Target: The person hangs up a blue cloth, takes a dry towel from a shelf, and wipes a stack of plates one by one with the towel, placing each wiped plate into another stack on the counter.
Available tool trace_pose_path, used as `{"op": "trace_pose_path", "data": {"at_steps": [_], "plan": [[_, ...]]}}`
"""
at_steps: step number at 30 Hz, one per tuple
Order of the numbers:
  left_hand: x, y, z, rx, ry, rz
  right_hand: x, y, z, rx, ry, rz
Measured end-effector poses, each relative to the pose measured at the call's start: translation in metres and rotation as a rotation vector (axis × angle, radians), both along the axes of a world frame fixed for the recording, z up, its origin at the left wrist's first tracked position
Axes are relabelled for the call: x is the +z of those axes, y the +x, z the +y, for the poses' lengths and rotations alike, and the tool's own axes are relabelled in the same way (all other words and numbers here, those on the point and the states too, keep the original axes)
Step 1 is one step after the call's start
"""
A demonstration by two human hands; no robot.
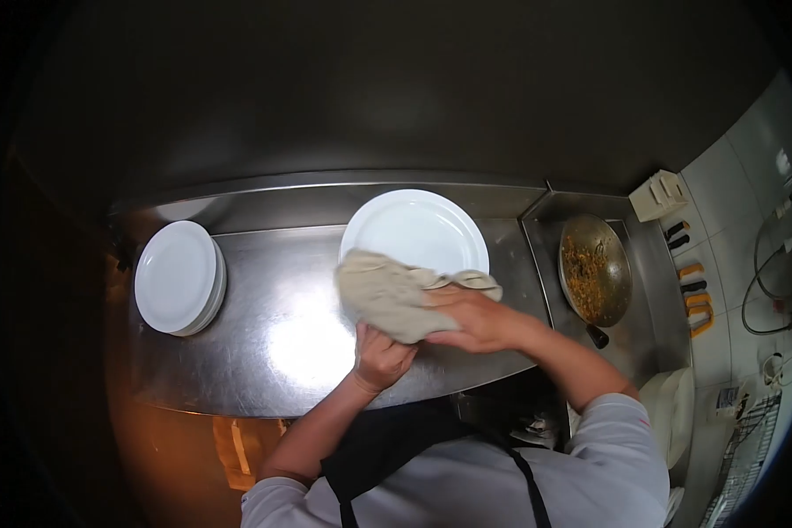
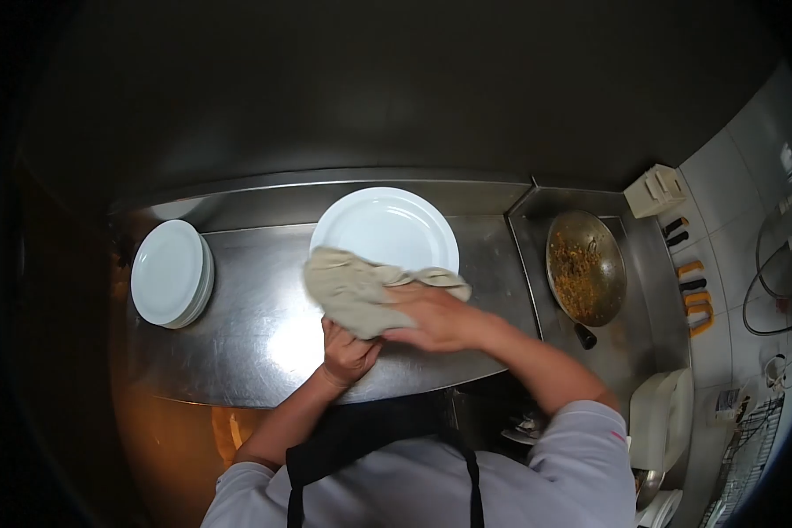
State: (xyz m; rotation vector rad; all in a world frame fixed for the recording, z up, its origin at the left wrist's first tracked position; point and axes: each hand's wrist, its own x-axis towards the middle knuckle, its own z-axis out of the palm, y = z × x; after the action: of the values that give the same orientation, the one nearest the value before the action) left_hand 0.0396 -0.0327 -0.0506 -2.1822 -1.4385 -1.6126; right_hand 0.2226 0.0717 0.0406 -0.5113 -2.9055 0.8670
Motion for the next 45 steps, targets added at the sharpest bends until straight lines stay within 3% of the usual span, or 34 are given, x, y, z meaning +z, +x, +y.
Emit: {"op": "trace_pose_path", "data": {"at_steps": [5, 8, 10, 11, 12, 13, 14, 16, 17, 18, 23, 25, 27, 28, 30, 31, 33, 35, 38, 40, 44, 45], "plan": [[-0.01, -0.005, 0.004, -0.05, 0.014, 0.079, 0.007, 0.029, 0.056, -0.349, 0.471, -0.233], [-0.023, 0.0, 0.007, 0.11, 0.108, -0.159, -0.014, -0.014, 0.057, -0.486, 0.501, -0.19], [-0.014, -0.003, 0.002, 0.189, -0.101, -0.354, -0.011, -0.023, 0.027, -0.347, 0.242, -0.115], [-0.008, -0.004, 0.0, 0.208, -0.212, -0.466, 0.014, -0.022, 0.005, -0.326, -0.201, -0.176], [-0.006, -0.003, 0.002, 0.232, -0.318, -0.582, 0.006, -0.008, -0.012, -0.151, -0.016, -0.073], [-0.015, 0.002, 0.012, -0.034, -0.401, -1.096, 0.01, 0.005, -0.025, -0.09, 0.074, -0.137], [-0.016, 0.0, 0.015, -0.027, -0.424, -0.97, 0.017, 0.017, -0.03, -0.021, 0.166, -0.2], [-0.01, -0.008, 0.012, -0.029, -0.468, -0.758, 0.027, 0.038, -0.003, -0.215, 0.041, -0.203], [-0.003, -0.012, 0.012, -0.044, -0.48, -0.673, 0.025, 0.041, 0.018, -0.249, 0.196, -0.22], [-0.003, -0.013, 0.012, -0.032, -0.492, -0.66, 0.017, 0.043, 0.035, -0.316, 0.377, -0.22], [-0.007, -0.013, 0.015, 0.003, -0.518, -0.637, -0.024, -0.034, 0.094, -0.329, 0.527, -0.119], [-0.011, -0.013, 0.013, -0.001, -0.528, -0.603, -0.014, -0.07, 0.067, -0.306, 0.089, -0.11], [-0.014, -0.018, 0.011, 0.015, -0.549, -0.509, -0.008, -0.085, 0.035, -0.117, -0.056, -0.138], [-0.025, -0.019, 0.007, -0.049, -0.585, -0.397, -0.015, -0.078, 0.022, 0.01, 0.029, -0.04], [-0.052, -0.023, 0.0, -0.158, -0.636, -0.207, 0.0, -0.05, -0.004, 0.065, -0.152, 0.064], [-0.045, -0.028, 0.001, -0.247, -0.582, -0.394, -0.004, -0.035, -0.01, 0.001, -0.189, 0.193], [-0.021, -0.042, 0.004, -0.454, -0.448, -0.701, 0.024, -0.01, -0.009, -0.126, -0.094, 0.056], [-0.033, -0.029, 0.012, -0.262, -0.46, -0.712, 0.058, 0.01, 0.006, -0.207, -0.263, 0.186], [-0.027, -0.013, 0.02, -0.073, -0.469, -0.694, 0.114, 0.023, 0.033, -0.328, -0.177, 0.232], [0.0, -0.01, 0.015, -0.058, -0.465, -0.661, 0.143, 0.021, 0.057, -0.425, -0.062, 0.099], [0.001, -0.01, 0.016, -0.104, -0.476, -0.714, 0.109, -0.015, 0.097, -0.355, -0.04, -0.014], [0.001, -0.011, 0.016, -0.097, -0.475, -0.717, 0.058, -0.027, 0.105, -0.417, 0.212, -0.04]]}}
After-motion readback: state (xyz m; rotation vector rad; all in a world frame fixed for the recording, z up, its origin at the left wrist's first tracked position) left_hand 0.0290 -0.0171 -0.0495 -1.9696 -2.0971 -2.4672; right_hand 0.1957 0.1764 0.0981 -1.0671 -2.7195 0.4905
